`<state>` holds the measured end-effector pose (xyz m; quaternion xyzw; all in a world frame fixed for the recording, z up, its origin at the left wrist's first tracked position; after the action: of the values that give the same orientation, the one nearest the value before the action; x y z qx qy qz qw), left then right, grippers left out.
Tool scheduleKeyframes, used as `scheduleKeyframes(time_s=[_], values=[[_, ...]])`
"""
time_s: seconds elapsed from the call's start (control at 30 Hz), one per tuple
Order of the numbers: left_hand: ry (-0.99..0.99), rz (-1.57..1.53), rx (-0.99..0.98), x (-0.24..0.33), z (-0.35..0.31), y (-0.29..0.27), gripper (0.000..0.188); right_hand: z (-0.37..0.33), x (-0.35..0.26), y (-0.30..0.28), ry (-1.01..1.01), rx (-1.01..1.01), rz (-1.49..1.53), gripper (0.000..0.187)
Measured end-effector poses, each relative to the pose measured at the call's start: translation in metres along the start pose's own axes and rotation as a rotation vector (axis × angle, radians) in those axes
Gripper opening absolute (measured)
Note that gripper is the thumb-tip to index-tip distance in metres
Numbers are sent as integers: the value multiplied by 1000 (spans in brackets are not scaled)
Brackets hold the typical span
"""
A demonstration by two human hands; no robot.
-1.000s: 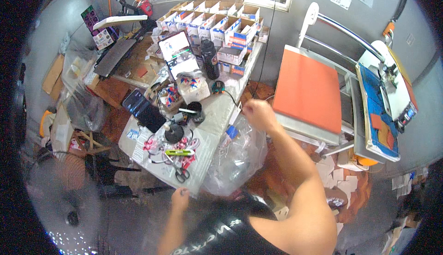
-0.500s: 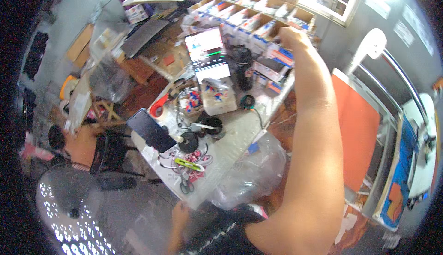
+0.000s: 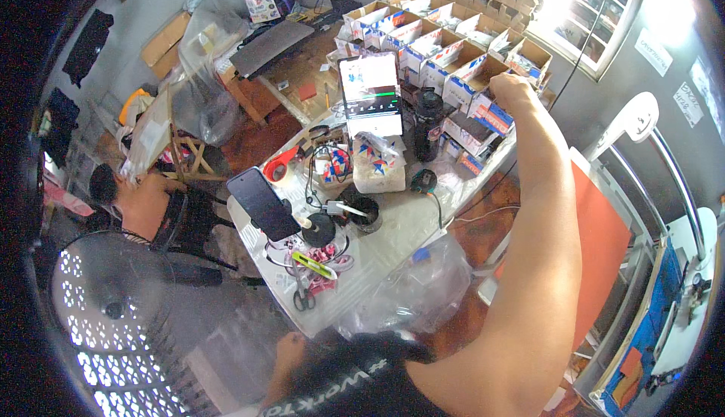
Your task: The person walks through a cluttered storage area, picks up a black garment, and places it into a cardboard box. They then move to a table, handle a small box, and use a marker to write on the packaging.
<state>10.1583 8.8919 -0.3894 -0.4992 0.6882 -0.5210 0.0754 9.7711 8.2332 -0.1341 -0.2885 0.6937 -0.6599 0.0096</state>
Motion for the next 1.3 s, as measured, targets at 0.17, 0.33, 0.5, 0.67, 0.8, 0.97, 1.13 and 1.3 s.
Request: scheduleKeyframes(time_s=[0.17,0.33,0.5,0.67,0.8,0.97,1.13,1.3], values=[[52,-12,22,9,5,-2,25,5,9,6,8,101,52,23],[-27,-26,34,-20,3,7,24,-6,-4,-5,65,52,34,24],[-45,-35,20,-36,-1,17,23,13,12,8,33,-4,60,24],[-117,-57,9,-54,-7,28,24,8,23,-9,-154,85,51,18],[-26,-65,130,-23,-6,16,22,-19,47,-33,-124,487,389,12],[519,75,352,62,-2,-36,15,-88,47,-72,149,1083,1001,21],[744,-232,194,212,-26,-87,15,-177,-121,-24,-489,231,1459,35],[1198,-279,189,300,-59,-84,25,-275,-275,7,-1094,-104,1128,27]])
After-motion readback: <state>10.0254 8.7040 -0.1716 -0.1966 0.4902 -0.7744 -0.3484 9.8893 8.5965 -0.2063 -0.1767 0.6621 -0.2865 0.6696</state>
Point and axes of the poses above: each hand's wrist, its own z-axis towards the middle knuckle, its own y-axis out of the palm, x = y × z, the point moved 3 cm from there along z, towards the middle knuckle, and after that the axes turned 3 degrees about -y, right-handed, at the moved point
